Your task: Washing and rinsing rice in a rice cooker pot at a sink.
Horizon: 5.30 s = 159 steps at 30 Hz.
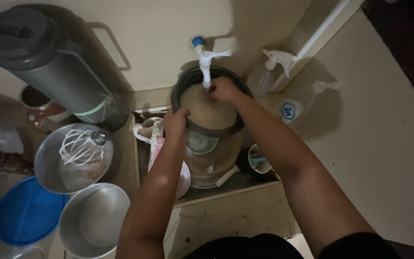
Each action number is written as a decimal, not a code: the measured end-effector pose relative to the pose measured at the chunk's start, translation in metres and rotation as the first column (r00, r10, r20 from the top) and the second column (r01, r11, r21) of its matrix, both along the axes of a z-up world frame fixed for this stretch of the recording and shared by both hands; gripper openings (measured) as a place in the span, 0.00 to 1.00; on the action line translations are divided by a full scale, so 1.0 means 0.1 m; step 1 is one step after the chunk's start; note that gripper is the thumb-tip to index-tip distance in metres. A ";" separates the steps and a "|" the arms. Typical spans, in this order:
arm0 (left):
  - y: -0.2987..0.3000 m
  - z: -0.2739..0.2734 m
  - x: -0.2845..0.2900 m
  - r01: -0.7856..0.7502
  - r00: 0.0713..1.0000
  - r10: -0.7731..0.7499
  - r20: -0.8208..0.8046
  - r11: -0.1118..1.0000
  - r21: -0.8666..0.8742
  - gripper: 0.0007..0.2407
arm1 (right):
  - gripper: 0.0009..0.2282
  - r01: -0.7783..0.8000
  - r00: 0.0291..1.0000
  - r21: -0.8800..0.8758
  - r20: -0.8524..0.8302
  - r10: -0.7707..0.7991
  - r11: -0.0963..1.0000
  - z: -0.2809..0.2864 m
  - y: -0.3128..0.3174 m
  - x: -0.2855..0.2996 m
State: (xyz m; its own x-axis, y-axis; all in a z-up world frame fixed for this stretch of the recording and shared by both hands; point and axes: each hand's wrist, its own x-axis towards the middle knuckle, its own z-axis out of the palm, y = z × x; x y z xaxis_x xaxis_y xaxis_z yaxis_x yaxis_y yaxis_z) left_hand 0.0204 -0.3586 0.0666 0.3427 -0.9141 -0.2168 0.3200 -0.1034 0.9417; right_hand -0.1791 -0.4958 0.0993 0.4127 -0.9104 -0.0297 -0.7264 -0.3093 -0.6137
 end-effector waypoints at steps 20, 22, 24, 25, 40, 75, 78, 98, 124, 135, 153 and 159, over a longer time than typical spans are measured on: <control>0.02 0.15 -0.02 0.061 0.997 -0.062 -0.042 0.998 -0.031 0.14 | 0.16 0.307 0.951 -0.227 0.032 -0.308 0.924 0.73 0.80 -0.91; -0.01 0.09 -0.03 0.074 0.995 -0.078 -0.068 0.996 -0.058 0.14 | 0.18 0.284 0.958 -0.262 0.026 -0.287 0.923 0.66 0.82 -0.95; -0.09 -0.04 -0.03 0.083 0.988 -0.091 -0.122 0.994 -0.069 0.14 | 0.18 0.353 0.934 -0.155 0.112 -0.338 0.923 0.64 0.84 -0.95; -0.10 -0.07 -0.03 0.081 0.988 -0.089 -0.125 0.994 -0.071 0.14 | 0.18 0.350 0.935 -0.159 0.110 -0.336 0.923 0.45 0.74 -1.05; -0.10 -0.08 -0.04 0.013 0.997 -0.012 -0.075 1.000 0.013 0.11 | 0.23 0.433 0.894 0.039 0.104 -0.435 0.900 0.44 0.94 -1.05; -0.98 0.07 -0.35 0.244 0.732 -0.083 0.677 0.959 -0.146 0.15 | 0.17 0.029 0.138 0.441 0.887 -0.441 0.897 -0.29 1.14 -1.08; -1.48 -0.39 -0.52 0.370 0.742 -0.323 0.587 0.928 0.043 0.21 | 0.15 0.090 0.196 0.423 0.880 -0.432 0.902 -0.33 1.14 -1.07; -0.42 0.84 -0.36 0.376 0.114 -0.435 0.893 0.851 0.367 0.40 | 0.07 0.113 0.083 0.450 0.884 -0.460 0.886 -0.76 1.02 -0.91; -1.16 -0.11 -0.45 0.315 0.329 -0.368 0.870 0.911 0.267 0.31 | 0.07 -0.089 -0.080 0.411 0.905 -0.417 0.907 -0.96 0.95 -0.73; -0.84 0.54 -0.49 0.357 0.369 -0.391 0.843 0.897 0.260 0.34 | 0.15 -0.049 -0.047 0.432 0.900 -0.434 0.901 -0.77 1.19 -0.69; -0.77 0.51 -0.29 0.418 0.029 -0.402 0.915 0.836 0.354 0.25 | 0.22 -0.091 0.028 0.321 0.947 -0.320 0.943 -0.53 1.21 -0.75; -0.70 0.51 -0.44 0.410 0.053 -0.436 0.898 0.830 0.379 0.26 | 0.22 -0.079 -0.073 0.411 0.906 -0.417 0.908 -0.27 1.41 -0.57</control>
